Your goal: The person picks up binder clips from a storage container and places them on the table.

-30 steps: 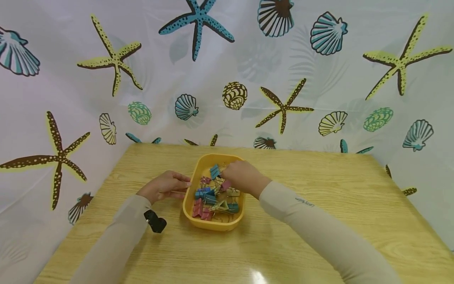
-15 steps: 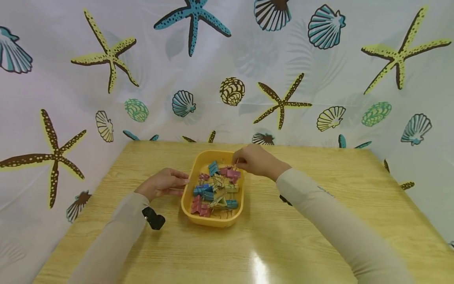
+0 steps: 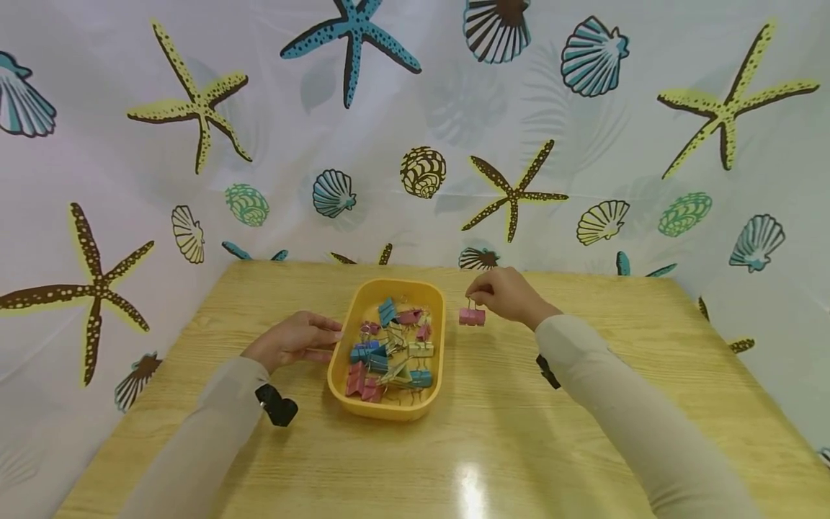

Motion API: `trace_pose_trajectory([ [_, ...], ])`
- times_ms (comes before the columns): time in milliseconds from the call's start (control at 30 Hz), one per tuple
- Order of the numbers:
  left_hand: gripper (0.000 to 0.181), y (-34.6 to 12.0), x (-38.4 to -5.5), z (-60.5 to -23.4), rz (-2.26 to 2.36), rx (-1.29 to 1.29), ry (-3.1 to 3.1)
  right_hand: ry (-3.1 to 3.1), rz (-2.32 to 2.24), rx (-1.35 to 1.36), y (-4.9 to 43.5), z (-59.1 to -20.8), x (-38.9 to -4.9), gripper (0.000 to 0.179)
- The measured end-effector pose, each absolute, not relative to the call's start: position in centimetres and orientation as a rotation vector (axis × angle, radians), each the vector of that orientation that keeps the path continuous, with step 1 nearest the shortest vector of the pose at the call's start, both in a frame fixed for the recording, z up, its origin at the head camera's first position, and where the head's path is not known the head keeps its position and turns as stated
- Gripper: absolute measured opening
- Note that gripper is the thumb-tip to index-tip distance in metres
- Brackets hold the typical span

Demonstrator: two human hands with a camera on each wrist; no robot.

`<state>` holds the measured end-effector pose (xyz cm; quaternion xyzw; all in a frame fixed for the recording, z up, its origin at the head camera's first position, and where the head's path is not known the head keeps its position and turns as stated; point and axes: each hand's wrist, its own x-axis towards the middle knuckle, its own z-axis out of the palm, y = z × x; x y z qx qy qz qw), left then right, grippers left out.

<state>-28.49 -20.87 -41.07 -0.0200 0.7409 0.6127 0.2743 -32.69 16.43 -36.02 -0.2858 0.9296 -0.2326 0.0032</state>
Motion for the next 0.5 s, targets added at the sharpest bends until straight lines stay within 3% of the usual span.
trace_pose_trajectory([
  [500, 0.046, -20.5, -28.2, -40.5, 1.599, -0.028, 2.052, 2.859, -0.739, -0.676, 16.7, -40.3, -33.9, 0.016],
])
